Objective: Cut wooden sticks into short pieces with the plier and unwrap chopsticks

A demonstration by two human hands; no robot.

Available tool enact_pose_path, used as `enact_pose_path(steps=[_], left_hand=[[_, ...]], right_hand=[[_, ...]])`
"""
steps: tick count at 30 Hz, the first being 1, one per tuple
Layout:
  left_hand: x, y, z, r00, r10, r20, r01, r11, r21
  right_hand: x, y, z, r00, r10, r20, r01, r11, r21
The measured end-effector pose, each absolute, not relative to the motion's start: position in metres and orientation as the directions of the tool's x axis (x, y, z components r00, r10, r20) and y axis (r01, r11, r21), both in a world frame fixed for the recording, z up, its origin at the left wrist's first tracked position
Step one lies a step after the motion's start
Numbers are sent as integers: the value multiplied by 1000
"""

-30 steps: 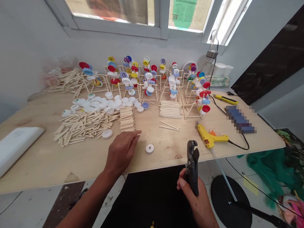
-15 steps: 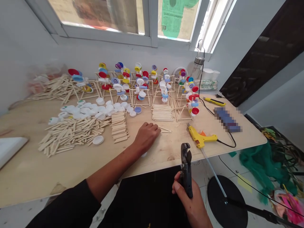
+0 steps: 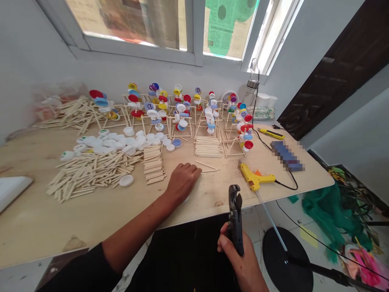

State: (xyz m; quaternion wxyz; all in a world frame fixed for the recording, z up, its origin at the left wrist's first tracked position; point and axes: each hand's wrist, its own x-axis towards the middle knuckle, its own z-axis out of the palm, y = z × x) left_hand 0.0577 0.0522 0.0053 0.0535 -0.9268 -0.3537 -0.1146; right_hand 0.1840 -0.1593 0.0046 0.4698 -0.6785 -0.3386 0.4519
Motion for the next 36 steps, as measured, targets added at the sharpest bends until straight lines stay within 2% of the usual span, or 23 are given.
enact_pose_path(steps=[12,24,31,34,36], left_hand=[[70,54,19,784,602,148,619,-773,-135],[93,44,28,752,658,42,658,-747,-90],[85,47,42,679,734,28,731,-679,69],[72,43,55,625,780,11,765,-615,191],[61,35,63,633,774,-33,725,-577,375]], right_hand=[[180,-163,4,363,872,-327,5,-353,-936],[179,-161,0,262,908,-326,14,-341,-940],[181,-161,-1,224,919,-324,7,-334,-943],[179,-162,2,226,917,-328,-23,-332,-943],[179,-159,9,233,922,-309,-47,-307,-951]])
